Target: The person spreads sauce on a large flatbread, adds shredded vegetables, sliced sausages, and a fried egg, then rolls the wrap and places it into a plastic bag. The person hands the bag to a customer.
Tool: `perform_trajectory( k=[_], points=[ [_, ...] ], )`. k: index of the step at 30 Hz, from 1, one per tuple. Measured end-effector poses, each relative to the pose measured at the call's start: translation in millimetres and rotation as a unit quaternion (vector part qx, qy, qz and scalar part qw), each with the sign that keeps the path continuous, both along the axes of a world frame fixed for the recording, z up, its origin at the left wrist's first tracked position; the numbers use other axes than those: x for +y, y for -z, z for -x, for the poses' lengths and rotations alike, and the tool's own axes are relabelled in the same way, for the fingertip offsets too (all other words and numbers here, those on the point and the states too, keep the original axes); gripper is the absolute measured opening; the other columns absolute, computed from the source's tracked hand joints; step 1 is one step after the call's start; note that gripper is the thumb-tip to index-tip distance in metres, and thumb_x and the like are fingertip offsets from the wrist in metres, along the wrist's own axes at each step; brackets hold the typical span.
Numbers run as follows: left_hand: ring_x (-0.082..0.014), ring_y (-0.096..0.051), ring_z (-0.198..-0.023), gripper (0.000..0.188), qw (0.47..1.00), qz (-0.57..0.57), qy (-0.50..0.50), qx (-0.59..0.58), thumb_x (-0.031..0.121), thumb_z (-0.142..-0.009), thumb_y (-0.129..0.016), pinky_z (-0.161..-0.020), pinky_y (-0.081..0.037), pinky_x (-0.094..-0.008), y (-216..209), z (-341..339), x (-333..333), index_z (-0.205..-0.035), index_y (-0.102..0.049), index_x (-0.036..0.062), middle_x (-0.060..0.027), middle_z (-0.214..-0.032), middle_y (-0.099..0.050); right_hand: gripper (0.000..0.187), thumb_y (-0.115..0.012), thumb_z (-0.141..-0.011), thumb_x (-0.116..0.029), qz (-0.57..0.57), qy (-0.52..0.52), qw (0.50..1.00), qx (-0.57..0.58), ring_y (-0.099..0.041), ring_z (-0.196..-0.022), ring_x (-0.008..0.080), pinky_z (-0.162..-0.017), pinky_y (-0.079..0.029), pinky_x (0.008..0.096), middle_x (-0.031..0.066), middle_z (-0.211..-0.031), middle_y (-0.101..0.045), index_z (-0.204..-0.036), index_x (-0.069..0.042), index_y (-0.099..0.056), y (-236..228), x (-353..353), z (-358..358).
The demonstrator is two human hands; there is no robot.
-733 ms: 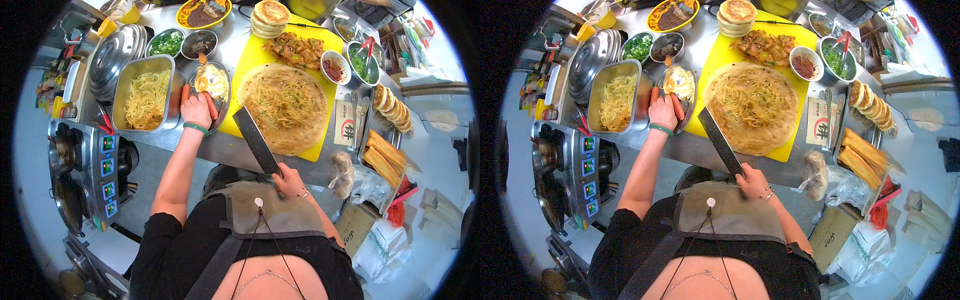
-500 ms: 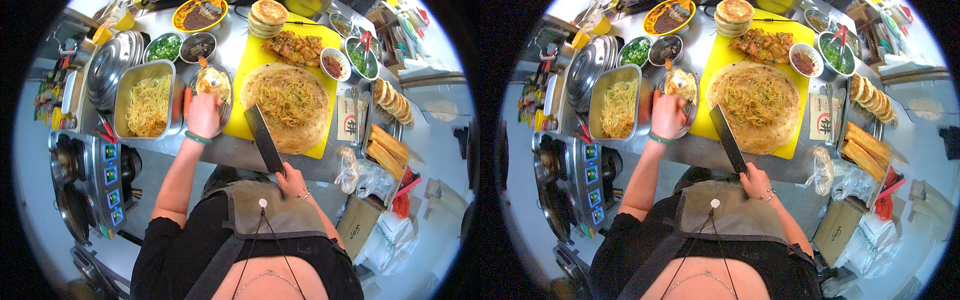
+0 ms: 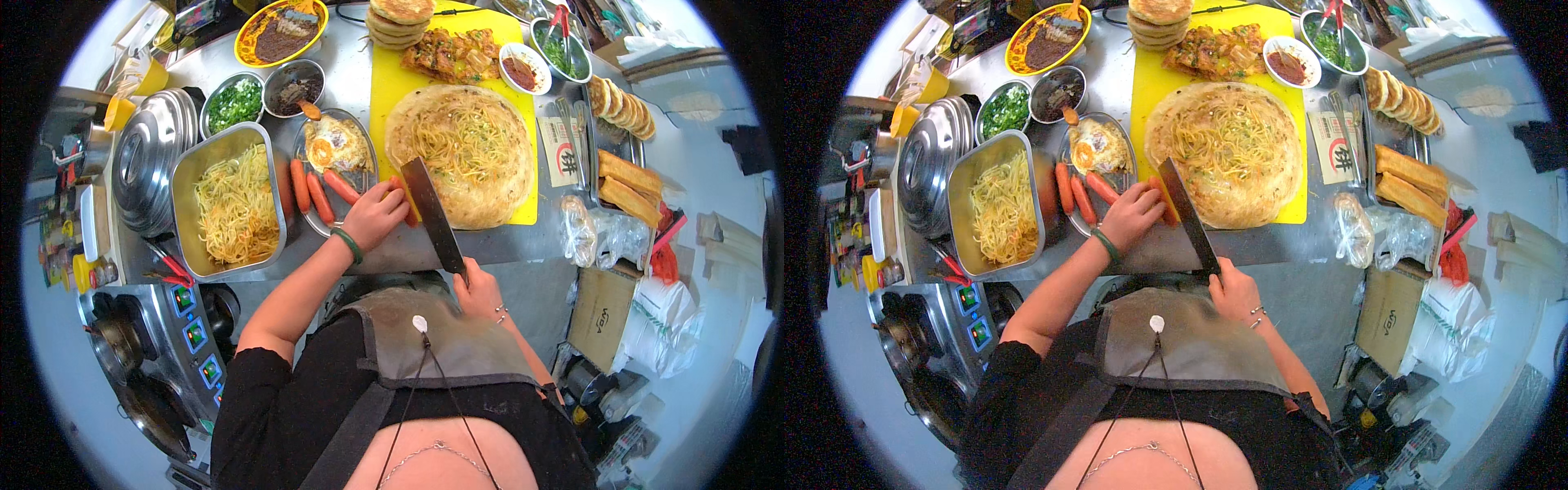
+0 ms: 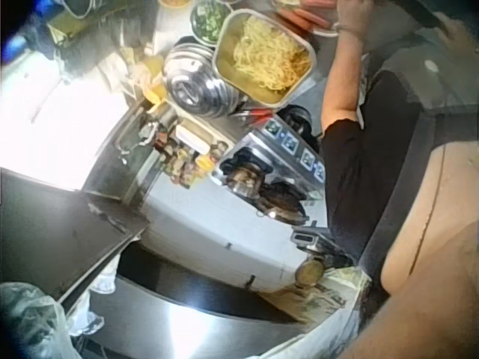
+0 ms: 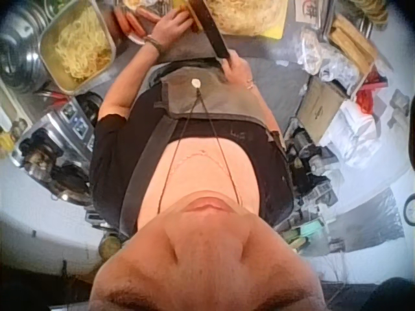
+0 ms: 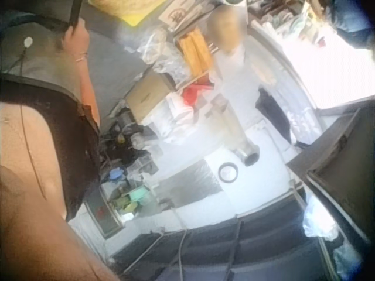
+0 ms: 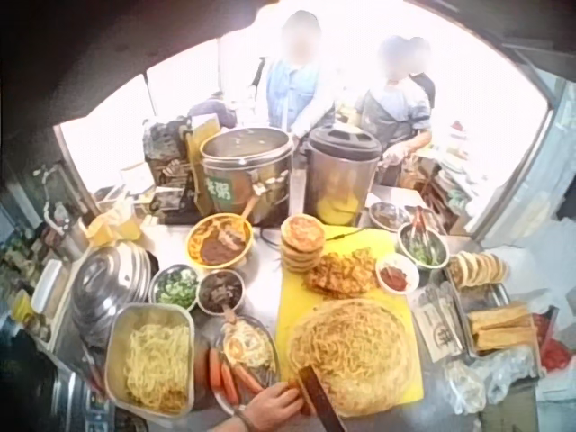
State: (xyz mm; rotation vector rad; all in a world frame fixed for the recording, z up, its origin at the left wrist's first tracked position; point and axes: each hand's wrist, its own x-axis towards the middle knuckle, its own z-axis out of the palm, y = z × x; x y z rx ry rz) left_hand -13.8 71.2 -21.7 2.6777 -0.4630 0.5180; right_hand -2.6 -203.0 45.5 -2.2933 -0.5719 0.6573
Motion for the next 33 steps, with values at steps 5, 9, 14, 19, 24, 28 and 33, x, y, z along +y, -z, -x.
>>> perform_trajectory(
  k=[5,9,14,19,24,28,33],
  points=[
    [-0.034,-0.056,-0.111,0.031,1.0,0.01,-0.003,-0.018,0.006,-0.071,-0.061,-0.091,-0.052,-0.0397,8.1,-7.0,1.6,-0.101,-0.062,0.003,-0.0122,-0.11,-0.059,0.022,-0.059,-0.089,-0.017,0.036,-0.021,0.998,-0.042,-0.063,-0.07,0.0421,-0.06,-0.05,0.0512,0.0212,-0.078,-0.065,-0.106,-0.005,-0.054,0.6,0.7,2.1],
    [-0.0346,-0.056,-0.111,0.03,0.999,0.032,0.011,-0.029,0.006,-0.07,-0.061,-0.09,-0.053,-0.0397,13.2,-6.3,7.2,-0.1,-0.062,0.0038,-0.012,-0.109,-0.059,0.017,-0.058,-0.09,-0.018,0.099,-0.074,0.991,-0.046,-0.063,-0.069,0.0424,-0.059,-0.049,0.0523,0.0215,-0.075,-0.064,-0.095,-0.004,-0.05,-15.3,-3.6,-5.7],
    [-0.0351,-0.056,-0.11,0.029,0.999,0.051,0.012,-0.011,0.006,-0.07,-0.062,-0.09,-0.053,-0.0394,12.6,-5.9,7.4,-0.099,-0.062,0.0039,-0.0122,-0.109,-0.059,0.019,-0.056,-0.092,-0.018,0.161,-0.095,0.982,-0.027,-0.063,-0.066,0.0434,-0.057,-0.049,0.0542,0.0229,-0.069,-0.062,-0.092,-0.004,-0.045,-23.6,7.5,-11.4],
    [-0.0348,-0.056,-0.11,0.027,0.999,0.04,0.01,-0.013,0.007,-0.071,-0.062,-0.09,-0.052,-0.0394,11.6,-7.5,8.0,-0.098,-0.062,0.0037,-0.0122,-0.109,-0.059,0.02,-0.055,-0.093,-0.018,0.19,-0.097,0.976,-0.034,-0.062,-0.064,0.0451,-0.057,-0.049,0.0551,0.0244,-0.066,-0.062,-0.093,-0.002,-0.043,-19.5,23.5,-15.7],
    [-0.035,-0.056,-0.11,0.026,0.998,0.055,0.015,0.009,0.007,-0.071,-0.062,-0.092,-0.052,-0.0401,11.9,-9.7,5.8,-0.097,-0.062,0.0034,-0.013,-0.109,-0.059,0.022,-0.055,-0.094,-0.019,0.209,-0.077,0.975,-0.005,-0.063,-0.067,0.046,-0.061,-0.05,0.0553,0.0264,-0.069,-0.063,-0.094,0.0,-0.044,-13.2,39.5,-25.2],
    [-0.0349,-0.056,-0.11,0.027,0.998,0.051,0.019,0.008,0.007,-0.07,-0.062,-0.092,-0.052,-0.041,11.0,-8.6,5.2,-0.096,-0.061,0.0035,-0.0142,-0.107,-0.058,0.023,-0.054,-0.094,-0.02,0.159,-0.067,0.985,0.005,-0.063,-0.07,0.0465,-0.064,-0.051,0.0545,0.0276,-0.072,-0.064,-0.095,0.001,-0.046,7.7,41.0,-30.5],
    [-0.0353,-0.056,-0.111,0.028,0.999,0.032,0.005,0.01,0.007,-0.069,-0.062,-0.092,-0.051,-0.0416,10.0,-5.7,5.5,-0.096,-0.061,0.0031,-0.0148,-0.109,-0.058,0.023,-0.054,-0.094,-0.02,0.132,-0.039,0.99,-0.025,-0.064,-0.072,0.0463,-0.065,-0.052,0.0537,0.028,-0.073,-0.064,-0.095,0.002,-0.048,23.0,64.1,-29.4]
  ],
)
